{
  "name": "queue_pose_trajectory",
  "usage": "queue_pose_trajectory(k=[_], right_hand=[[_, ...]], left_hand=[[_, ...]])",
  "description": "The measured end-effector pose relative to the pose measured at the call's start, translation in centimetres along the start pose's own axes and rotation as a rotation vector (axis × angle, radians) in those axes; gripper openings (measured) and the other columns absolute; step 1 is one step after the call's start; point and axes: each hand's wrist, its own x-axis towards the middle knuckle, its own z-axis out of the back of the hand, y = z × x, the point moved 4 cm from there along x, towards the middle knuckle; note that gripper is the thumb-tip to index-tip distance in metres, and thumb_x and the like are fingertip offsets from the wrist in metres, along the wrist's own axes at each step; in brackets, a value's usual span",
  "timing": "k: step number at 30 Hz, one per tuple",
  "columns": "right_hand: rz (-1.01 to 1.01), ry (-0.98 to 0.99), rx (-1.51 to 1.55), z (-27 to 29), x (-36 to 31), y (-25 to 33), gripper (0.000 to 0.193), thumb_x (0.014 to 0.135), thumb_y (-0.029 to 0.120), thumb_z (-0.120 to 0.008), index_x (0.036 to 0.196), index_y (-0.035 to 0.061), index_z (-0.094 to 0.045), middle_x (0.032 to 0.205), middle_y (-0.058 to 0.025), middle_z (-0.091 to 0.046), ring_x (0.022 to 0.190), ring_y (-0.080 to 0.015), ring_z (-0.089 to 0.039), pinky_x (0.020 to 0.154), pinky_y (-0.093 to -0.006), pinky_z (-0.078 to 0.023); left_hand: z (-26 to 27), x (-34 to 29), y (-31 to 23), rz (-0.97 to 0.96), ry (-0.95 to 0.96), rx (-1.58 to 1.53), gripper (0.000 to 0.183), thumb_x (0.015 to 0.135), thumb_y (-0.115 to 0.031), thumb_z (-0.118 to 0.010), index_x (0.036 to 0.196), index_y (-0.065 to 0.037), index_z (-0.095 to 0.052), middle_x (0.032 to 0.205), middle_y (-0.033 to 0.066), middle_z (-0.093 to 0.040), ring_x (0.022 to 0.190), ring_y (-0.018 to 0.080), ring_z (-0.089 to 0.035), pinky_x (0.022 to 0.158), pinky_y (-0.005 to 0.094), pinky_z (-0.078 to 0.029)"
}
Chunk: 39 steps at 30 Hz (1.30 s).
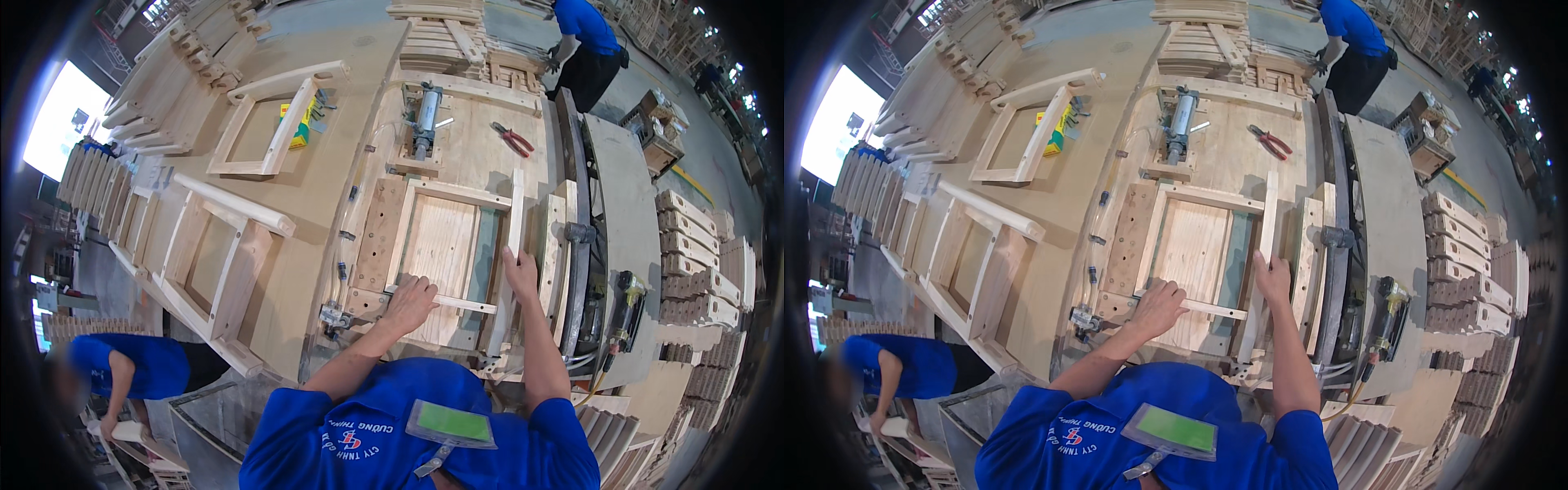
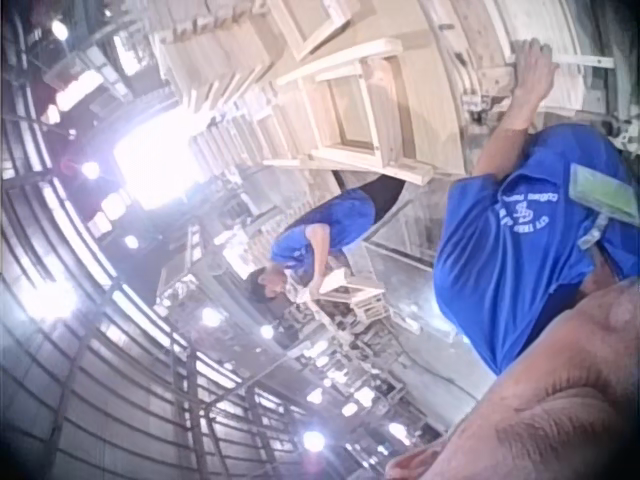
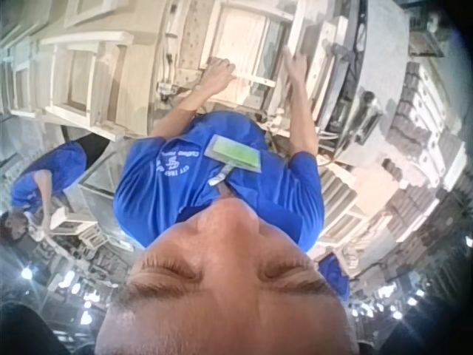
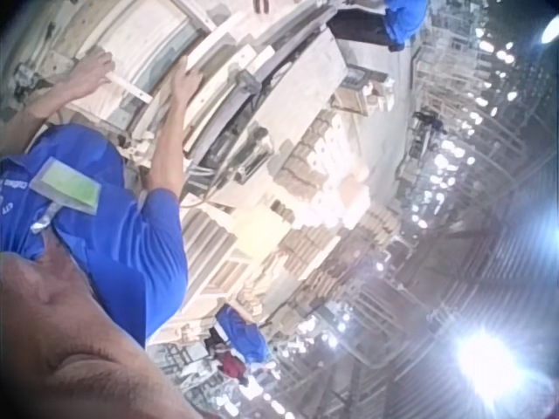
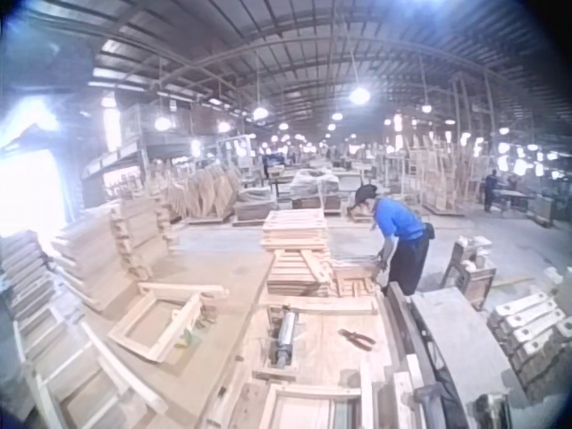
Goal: The person assembles wooden chair frames by aligning wooden pieces on a jig and fastening them with a pneumatic nail gun. The person repeatedly picks up components, positions them, and uses the nail gun to secure joints before moving the assembled frame aside.
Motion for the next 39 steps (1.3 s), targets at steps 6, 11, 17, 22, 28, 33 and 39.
queue_pose_trajectory(k=[6,11,17,22,28,33,39], right_hand=[[-0.006,-0.097,-0.22,0.4,-0.9,0.6,0.062,0.102,0.044,-0.068,0.14,-0.0032,-0.059,0.121,-0.0294,-0.062,0.11,-0.0456,-0.061,0.097,-0.0508,-0.05],[0.447,-0.236,-0.482,-0.2,-8.0,7.0,0.068,0.091,0.028,-0.079,0.145,-0.0033,-0.052,0.137,-0.0261,-0.058,0.121,-0.0441,-0.059,0.105,-0.055,-0.046],[0.634,0.153,-0.413,-5.0,-15.4,9.5,0.059,0.084,0.021,-0.082,0.136,0.0018,-0.061,0.124,-0.0176,-0.066,0.119,-0.0361,-0.061,0.104,-0.0513,-0.044],[0.654,0.103,-0.386,-5.0,-16.0,9.8,0.059,0.083,0.021,-0.082,0.135,0.0031,-0.061,0.124,-0.0167,-0.065,0.12,-0.0355,-0.06,0.107,-0.0511,-0.042],[0.634,0.1,-0.381,-5.2,-16.1,9.5,0.063,0.082,0.022,-0.083,0.139,0.0042,-0.061,0.128,-0.017,-0.064,0.121,-0.0365,-0.059,0.112,-0.0544,-0.04],[0.612,0.142,-0.412,-4.8,-16.2,9.2,0.063,0.085,0.022,-0.081,0.142,0.0062,-0.058,0.137,-0.0171,-0.06,0.13,-0.0384,-0.056,0.123,-0.0572,-0.034],[0.416,-0.062,-0.19,3.9,-19.9,7.7,0.047,0.089,0.01,-0.078,0.134,0.0018,-0.065,0.129,-0.0214,-0.065,0.122,-0.044,-0.06,0.107,-0.0523,-0.047]], left_hand=[[0.2,-0.6,-1.0,0.027,-0.101,0.004,0.03,0.09,-0.025,-0.079,0.101,-0.002,-0.065,0.101,0.0168,-0.061,0.099,0.0365,-0.061,0.095,0.0503,-0.047],[0.5,-1.2,-0.6,0.043,-0.122,-0.003,0.03,0.089,-0.021,-0.079,0.107,-0.002,-0.065,0.101,0.0169,-0.062,0.1,0.0375,-0.062,0.095,0.051,-0.047],[0.9,-1.0,-0.6,0.036,-0.071,-0.028,0.03,0.088,-0.018,-0.079,0.11,-0.001,-0.067,0.104,0.0185,-0.065,0.105,0.0386,-0.064,0.099,0.0496,-0.048],[4.5,-4.1,0.2,-0.01,-0.208,-0.037,0.034,0.088,-0.016,-0.079,0.116,-0.001,-0.068,0.116,0.0176,-0.066,0.117,0.0401,-0.062,0.103,0.0481,-0.051],[9.6,-7.2,3.0,-0.059,-0.443,0.056,0.022,0.088,-0.005,-0.077,0.11,-0.003,-0.071,0.116,0.0149,-0.068,0.116,0.0372,-0.064,0.1,0.0463,-0.053],[6.9,-1.3,0.0,-0.065,-0.57,-0.23,0.014,0.09,-0.006,-0.077,0.103,-0.003,-0.073,0.101,0.0142,-0.072,0.099,0.0365,-0.068,0.088,0.0471,-0.054],[1.2,4.6,-0.9,0.01,-0.291,-0.363,0.013,0.097,-0.016,-0.072,0.097,-0.003,-0.073,0.091,0.0165,-0.073,0.09,0.0378,-0.069,0.083,0.0483,-0.053]])
